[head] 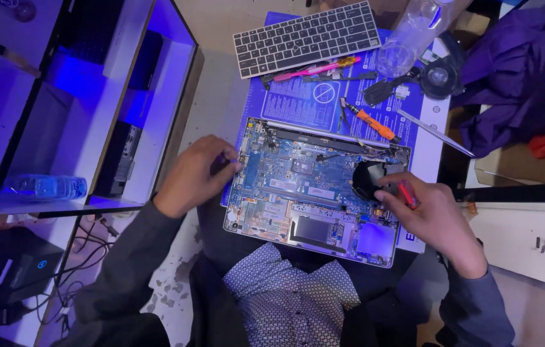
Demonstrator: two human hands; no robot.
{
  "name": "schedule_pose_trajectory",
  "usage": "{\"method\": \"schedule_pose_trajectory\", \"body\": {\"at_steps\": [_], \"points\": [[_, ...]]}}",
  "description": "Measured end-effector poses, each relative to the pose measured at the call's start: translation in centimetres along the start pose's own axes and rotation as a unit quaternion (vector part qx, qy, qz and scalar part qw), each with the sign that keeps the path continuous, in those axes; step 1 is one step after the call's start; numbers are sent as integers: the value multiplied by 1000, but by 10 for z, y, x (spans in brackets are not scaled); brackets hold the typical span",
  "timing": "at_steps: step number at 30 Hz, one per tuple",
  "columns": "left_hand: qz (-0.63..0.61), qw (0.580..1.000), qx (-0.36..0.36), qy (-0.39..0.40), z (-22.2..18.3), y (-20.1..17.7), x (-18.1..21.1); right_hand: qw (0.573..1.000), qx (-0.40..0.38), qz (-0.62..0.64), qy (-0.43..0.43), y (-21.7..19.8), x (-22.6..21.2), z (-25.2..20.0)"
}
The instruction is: Disassembling a laptop to remove the motherboard, involving prying the keyboard and disconnecting internal cables.
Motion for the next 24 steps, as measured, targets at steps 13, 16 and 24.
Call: {"method": "schedule_pose_trajectory", "body": {"at_steps": [13,16,24], "points": [[79,978,187,-40,-75,38,27,965,-42,-247,-77,36,-8,-27],[98,975,198,-4,-74,38,29,967,-26,-243,-72,37,-9,-29],[186,948,234,113,-70,25,34,969,24,-236,-72,50,-1,-31]]}}
Point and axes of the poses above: each hand's wrist, its own z-axis towards the middle knuckle, its own y-axis out of the palm, x = y × z, the point moved 6 cm from there along z, towards the middle knuckle, and after that the axes turned 8 degrees about x, right-handed, at the moved point
